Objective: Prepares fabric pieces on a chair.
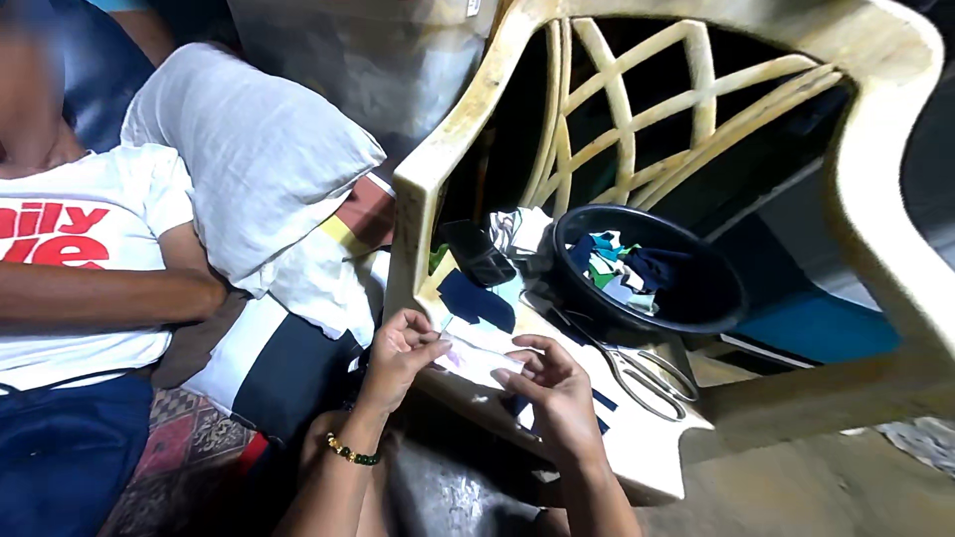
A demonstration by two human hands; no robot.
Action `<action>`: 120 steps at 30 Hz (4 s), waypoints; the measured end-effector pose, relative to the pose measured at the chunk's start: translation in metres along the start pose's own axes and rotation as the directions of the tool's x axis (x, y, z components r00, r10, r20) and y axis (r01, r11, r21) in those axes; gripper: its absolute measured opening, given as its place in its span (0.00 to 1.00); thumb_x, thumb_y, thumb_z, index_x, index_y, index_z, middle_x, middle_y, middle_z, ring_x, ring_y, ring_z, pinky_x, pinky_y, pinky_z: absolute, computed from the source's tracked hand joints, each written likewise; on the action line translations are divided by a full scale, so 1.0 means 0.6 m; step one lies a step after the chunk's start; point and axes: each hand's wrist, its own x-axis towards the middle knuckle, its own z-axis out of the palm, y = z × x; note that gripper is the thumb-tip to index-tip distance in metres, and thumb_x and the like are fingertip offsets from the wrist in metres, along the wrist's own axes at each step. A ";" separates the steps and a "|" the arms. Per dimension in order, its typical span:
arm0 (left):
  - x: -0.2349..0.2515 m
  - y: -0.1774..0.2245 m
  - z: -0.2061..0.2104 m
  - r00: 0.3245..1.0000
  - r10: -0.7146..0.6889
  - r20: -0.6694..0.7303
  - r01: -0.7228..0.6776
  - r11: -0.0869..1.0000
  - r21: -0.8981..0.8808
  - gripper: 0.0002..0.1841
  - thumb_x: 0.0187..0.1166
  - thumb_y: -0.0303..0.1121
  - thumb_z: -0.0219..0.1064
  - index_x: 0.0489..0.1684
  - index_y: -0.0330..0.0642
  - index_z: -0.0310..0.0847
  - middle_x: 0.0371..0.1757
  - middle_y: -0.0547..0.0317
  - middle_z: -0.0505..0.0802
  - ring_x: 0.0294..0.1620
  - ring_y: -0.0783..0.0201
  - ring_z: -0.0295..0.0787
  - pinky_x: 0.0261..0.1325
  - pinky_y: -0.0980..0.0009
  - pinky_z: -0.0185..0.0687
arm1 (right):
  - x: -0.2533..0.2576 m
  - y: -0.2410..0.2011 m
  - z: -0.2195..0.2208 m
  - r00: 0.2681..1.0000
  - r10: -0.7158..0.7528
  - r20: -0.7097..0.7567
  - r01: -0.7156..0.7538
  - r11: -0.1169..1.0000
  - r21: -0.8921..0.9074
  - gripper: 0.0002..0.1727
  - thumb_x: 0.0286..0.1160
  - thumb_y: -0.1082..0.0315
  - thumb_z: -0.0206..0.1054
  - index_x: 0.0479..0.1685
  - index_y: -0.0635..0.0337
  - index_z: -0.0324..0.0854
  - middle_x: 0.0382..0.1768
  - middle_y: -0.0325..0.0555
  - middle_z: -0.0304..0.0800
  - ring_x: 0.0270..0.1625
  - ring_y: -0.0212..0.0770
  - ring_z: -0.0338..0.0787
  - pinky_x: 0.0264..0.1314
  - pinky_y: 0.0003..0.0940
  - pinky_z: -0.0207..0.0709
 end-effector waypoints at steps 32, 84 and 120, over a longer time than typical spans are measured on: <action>-0.023 -0.028 0.020 0.932 0.018 0.361 -0.128 0.950 0.284 0.16 0.57 0.14 0.77 0.45 0.27 0.89 0.51 0.57 0.91 0.44 0.76 0.90 0.47 0.81 0.90 | -0.074 -0.001 -0.082 0.970 -0.126 -0.210 0.098 0.986 -0.136 0.17 0.59 0.85 0.69 0.49 0.70 0.90 0.49 0.39 0.94 0.42 0.24 0.92 0.48 0.19 0.88; -0.001 -0.069 0.074 0.839 0.182 0.512 -0.437 0.786 0.437 0.28 0.65 0.47 0.77 0.53 0.32 0.78 0.55 0.58 0.86 0.54 0.81 0.79 0.53 0.85 0.74 | 0.022 -0.044 -0.124 0.872 -0.233 0.430 0.327 0.932 -0.158 0.11 0.79 0.76 0.58 0.39 0.63 0.88 0.45 0.33 0.90 0.50 0.17 0.86 0.54 0.14 0.81; -0.021 -0.079 0.088 0.984 -0.040 0.175 -0.105 0.664 0.740 0.04 0.67 0.23 0.75 0.36 0.33 0.93 0.42 0.51 0.94 0.36 0.75 0.90 0.41 0.84 0.86 | 0.023 0.027 -0.151 0.999 -0.032 -0.007 0.024 0.849 -0.528 0.05 0.68 0.78 0.67 0.34 0.62 0.89 0.35 0.36 0.91 0.36 0.17 0.87 0.43 0.12 0.81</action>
